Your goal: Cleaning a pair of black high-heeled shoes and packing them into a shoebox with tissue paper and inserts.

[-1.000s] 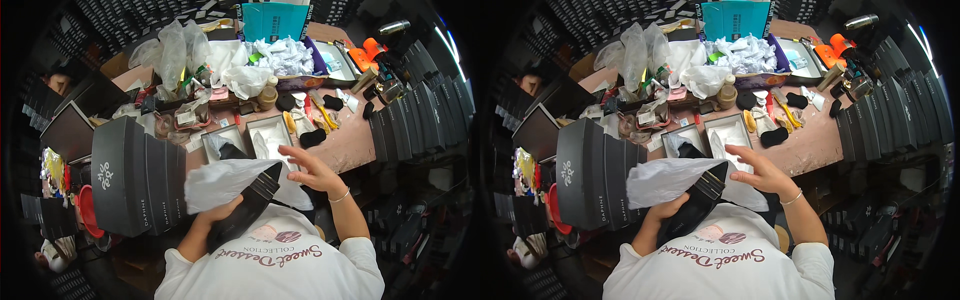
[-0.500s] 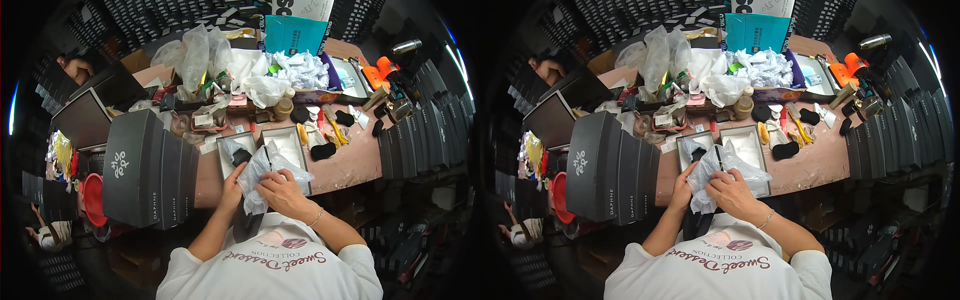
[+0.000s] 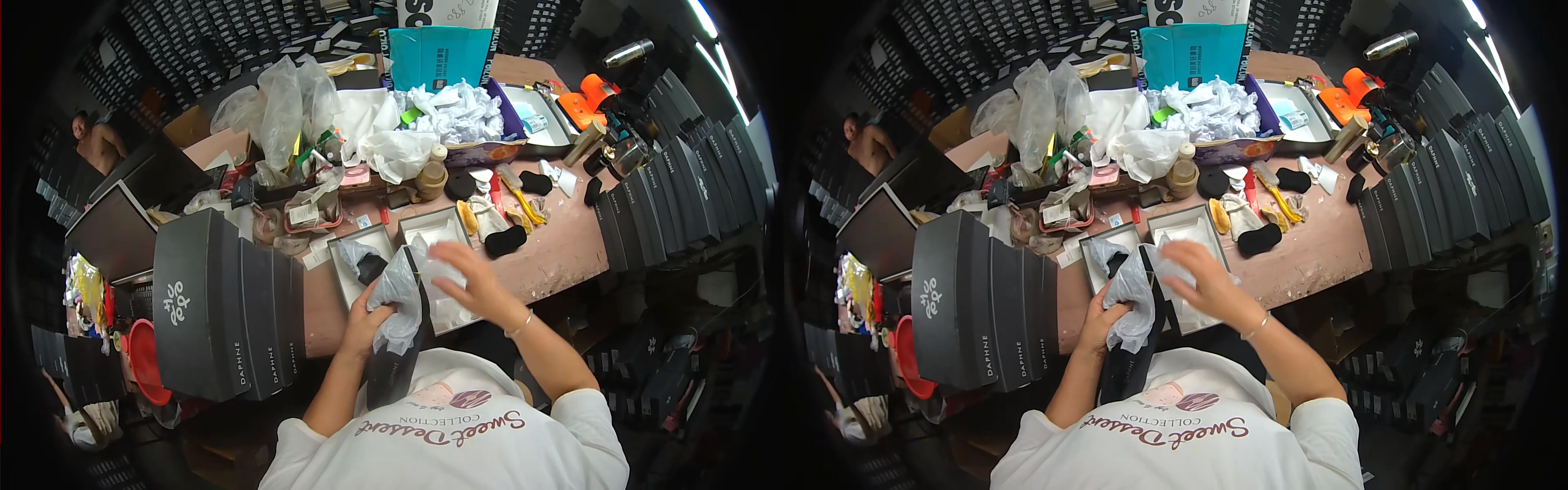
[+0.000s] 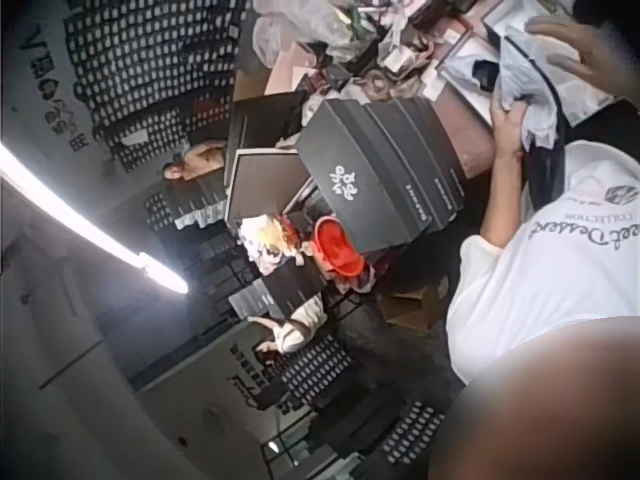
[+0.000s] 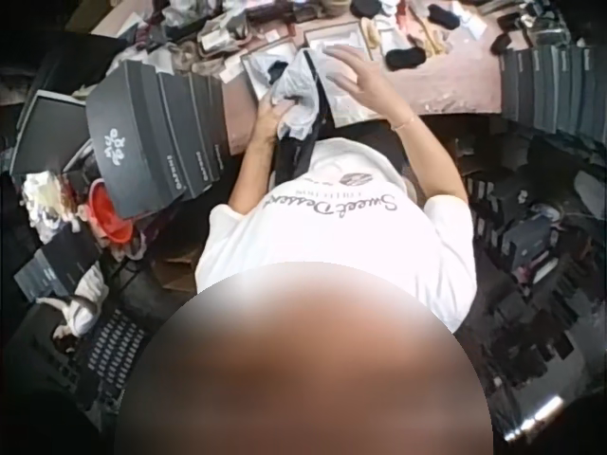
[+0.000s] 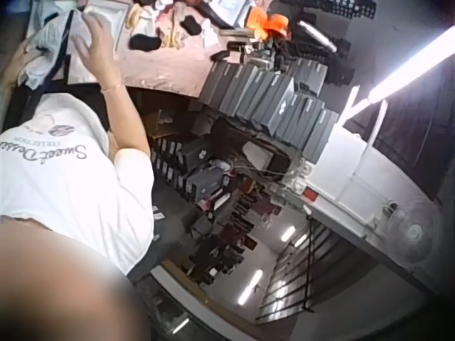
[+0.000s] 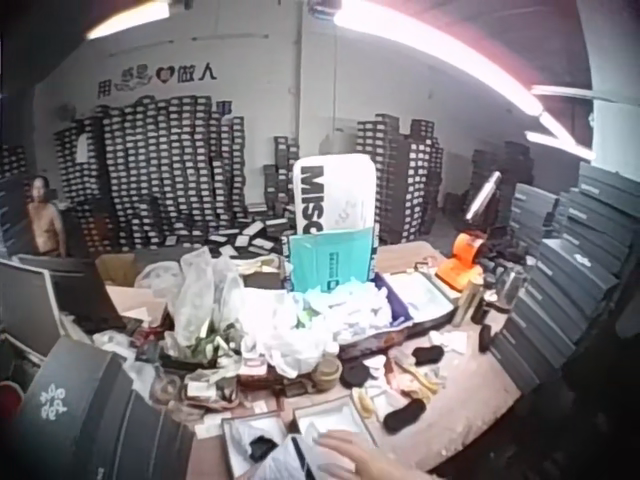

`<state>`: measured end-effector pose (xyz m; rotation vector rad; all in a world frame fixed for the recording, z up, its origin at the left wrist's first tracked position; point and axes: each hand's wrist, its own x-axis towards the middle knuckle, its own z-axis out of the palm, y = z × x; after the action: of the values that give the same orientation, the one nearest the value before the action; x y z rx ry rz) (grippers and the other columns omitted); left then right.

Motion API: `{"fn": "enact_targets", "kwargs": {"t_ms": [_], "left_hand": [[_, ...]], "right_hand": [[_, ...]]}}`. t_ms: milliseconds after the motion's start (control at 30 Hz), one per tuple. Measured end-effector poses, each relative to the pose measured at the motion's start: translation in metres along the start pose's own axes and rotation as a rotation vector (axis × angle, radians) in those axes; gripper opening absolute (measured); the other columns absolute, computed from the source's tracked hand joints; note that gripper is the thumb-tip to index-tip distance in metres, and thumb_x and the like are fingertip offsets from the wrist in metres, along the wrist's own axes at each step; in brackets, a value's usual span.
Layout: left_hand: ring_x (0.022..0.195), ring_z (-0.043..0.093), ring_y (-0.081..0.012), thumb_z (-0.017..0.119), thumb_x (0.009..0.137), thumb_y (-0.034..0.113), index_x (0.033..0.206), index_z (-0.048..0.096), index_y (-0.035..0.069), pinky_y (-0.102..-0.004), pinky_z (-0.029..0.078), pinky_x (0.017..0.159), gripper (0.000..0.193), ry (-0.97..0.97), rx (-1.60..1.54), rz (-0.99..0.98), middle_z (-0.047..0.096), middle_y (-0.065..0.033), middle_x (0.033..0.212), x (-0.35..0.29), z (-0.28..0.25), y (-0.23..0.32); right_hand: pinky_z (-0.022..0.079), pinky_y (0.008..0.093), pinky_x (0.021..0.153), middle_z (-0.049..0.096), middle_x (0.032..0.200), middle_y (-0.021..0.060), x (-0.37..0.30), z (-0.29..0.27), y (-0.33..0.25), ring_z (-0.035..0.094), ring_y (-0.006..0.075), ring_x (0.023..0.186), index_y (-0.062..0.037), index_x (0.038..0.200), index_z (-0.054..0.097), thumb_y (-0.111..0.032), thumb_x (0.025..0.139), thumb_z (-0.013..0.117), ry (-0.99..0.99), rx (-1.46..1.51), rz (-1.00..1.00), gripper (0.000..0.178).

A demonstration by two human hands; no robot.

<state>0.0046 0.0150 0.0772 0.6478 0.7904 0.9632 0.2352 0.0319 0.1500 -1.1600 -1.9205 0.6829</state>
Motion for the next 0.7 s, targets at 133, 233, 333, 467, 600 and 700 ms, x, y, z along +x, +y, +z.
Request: {"fn": "enact_targets", "kwargs": {"t_ms": [133,233,333,467,600,700], "left_hand": [[0.103,0.061,-0.015,0.057,0.081,-0.007,0.141,0.043,0.0,-0.0277,0.049,0.089,0.062,-0.032,0.059,0.003,0.062,-0.0087,0.119,0.002,0.003,0.012],[0.098,0.062,-0.0147,0.057,0.078,-0.008,0.141,0.044,0.003,-0.0277,0.051,0.085,0.065,0.097,0.076,0.123,0.061,-0.0095,0.12,0.007,0.002,0.011],[0.101,0.061,-0.0171,0.054,0.076,-0.011,0.144,0.038,0.002,-0.0275,0.051,0.084,0.071,0.13,0.2,0.215,0.056,-0.0131,0.127,0.031,-0.029,-0.027],[0.103,0.062,-0.0205,0.05,0.079,-0.014,0.143,0.039,0.001,-0.0302,0.052,0.086,0.067,0.334,0.12,0.148,0.057,-0.0135,0.127,0.048,-0.031,-0.062],[0.109,0.058,-0.0159,0.048,0.079,-0.014,0.141,0.042,0.0,-0.0275,0.045,0.093,0.063,0.452,0.171,0.051,0.057,-0.0101,0.128,0.054,-0.013,-0.086],[0.108,0.058,-0.0163,0.046,0.083,-0.005,0.142,0.043,0.004,-0.0244,0.046,0.088,0.06,0.382,0.061,0.016,0.057,-0.0073,0.128,0.045,0.004,-0.077]], "right_hand": [[0.047,0.0376,0.076,0.066,0.088,0.0175,0.028,-0.01,0.067,0.059,0.0308,0.079,0.0035,0.099,0.064,-0.026,0.084,0.07,-0.539,0.0,0.395,0.034],[0.044,0.0389,0.065,0.062,0.071,0.0171,0.039,-0.016,0.075,0.053,0.0287,0.063,0.004,0.092,0.064,-0.03,0.085,0.069,-0.533,0.069,0.413,0.035],[0.047,0.0425,0.069,0.065,0.078,0.0199,0.057,-0.005,0.082,0.061,0.0364,0.073,0.0014,0.086,0.064,-0.025,0.083,0.068,-0.531,-0.21,0.204,0.027],[0.05,0.0473,0.076,0.066,0.084,0.0218,0.065,0.027,0.06,0.064,0.04,0.085,-0.0006,0.084,0.066,-0.023,0.082,0.064,-0.479,-0.341,0.268,0.023],[0.053,0.0484,0.069,0.067,0.082,0.0237,0.039,0.068,0.033,0.066,0.0406,0.078,0.0002,0.086,0.062,-0.02,0.082,0.06,-0.352,-0.358,0.319,0.02],[0.052,0.046,0.06,0.065,0.077,0.0202,0.002,0.096,0.023,0.066,0.0375,0.07,-0.001,0.087,0.056,-0.014,0.082,0.059,-0.272,-0.438,0.236,0.015]]}}
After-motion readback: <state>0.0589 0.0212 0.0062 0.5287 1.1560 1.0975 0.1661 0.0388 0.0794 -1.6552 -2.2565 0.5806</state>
